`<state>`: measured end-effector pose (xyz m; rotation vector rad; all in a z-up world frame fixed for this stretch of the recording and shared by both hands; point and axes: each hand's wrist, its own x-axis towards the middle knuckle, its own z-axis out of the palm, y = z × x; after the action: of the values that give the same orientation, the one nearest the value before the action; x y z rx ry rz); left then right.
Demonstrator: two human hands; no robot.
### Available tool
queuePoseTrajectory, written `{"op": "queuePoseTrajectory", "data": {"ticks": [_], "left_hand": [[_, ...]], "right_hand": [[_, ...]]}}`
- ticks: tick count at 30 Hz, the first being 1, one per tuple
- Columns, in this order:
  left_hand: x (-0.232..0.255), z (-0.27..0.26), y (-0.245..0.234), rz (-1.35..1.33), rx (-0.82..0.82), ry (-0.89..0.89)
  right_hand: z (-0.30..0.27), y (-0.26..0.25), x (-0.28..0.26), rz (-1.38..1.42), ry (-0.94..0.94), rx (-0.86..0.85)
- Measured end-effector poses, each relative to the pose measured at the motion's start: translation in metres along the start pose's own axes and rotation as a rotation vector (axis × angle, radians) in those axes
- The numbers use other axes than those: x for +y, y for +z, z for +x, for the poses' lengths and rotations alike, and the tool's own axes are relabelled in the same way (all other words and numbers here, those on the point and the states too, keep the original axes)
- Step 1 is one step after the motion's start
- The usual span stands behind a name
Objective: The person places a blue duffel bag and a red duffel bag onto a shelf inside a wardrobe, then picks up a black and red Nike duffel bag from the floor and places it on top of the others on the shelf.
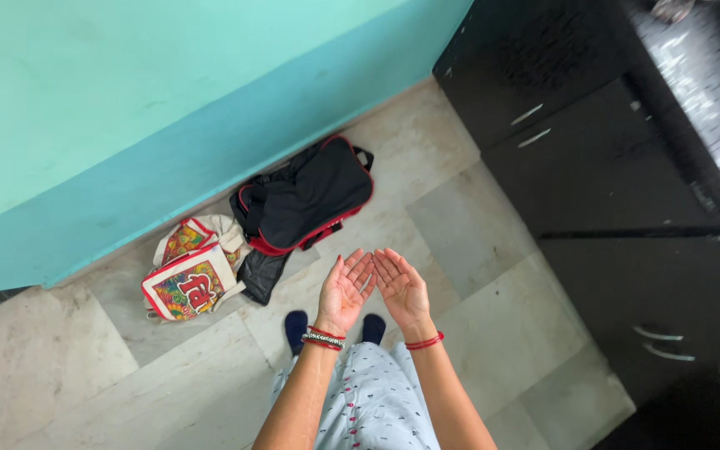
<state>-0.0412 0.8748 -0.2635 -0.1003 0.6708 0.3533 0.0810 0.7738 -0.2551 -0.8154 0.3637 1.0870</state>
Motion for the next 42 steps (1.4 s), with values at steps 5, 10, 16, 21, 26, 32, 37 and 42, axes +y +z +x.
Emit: {"op": "queuePoseTrajectory", "data": {"ticks": [5,10,16,21,26,32,37,42], "left_hand": [[0.048,0.04,-0.059,0.036,0.037,-0.036],[0.089,0.11,-0.153,0.019,0.101,-0.044],[0.102,0.21,-0.321,0.042,0.312,0.021],[0.102,0.296,-0.453,0.047,0.54,0.032],[0.109,0.375,-0.55,0.102,0.767,0.029],[0.14,0.449,-0.619,0.252,1.083,0.113],[0.157,0.486,-0.654,0.249,0.912,0.365],[0.179,0.49,-0.662,0.233,0.727,0.256]], "right_hand": [[0.062,-0.017,0.062,0.021,-0.014,0.104],[0.144,-0.061,0.126,0.058,0.035,0.177],[0.248,-0.161,0.185,-0.019,0.103,0.273],[0.341,-0.261,0.23,-0.043,0.097,0.352],[0.426,-0.358,0.282,-0.076,0.128,0.394],[0.514,-0.436,0.303,-0.091,0.106,0.444],[0.597,-0.466,0.256,-0.235,-0.084,0.476],[0.644,-0.474,0.209,-0.427,-0.047,0.41]]}}
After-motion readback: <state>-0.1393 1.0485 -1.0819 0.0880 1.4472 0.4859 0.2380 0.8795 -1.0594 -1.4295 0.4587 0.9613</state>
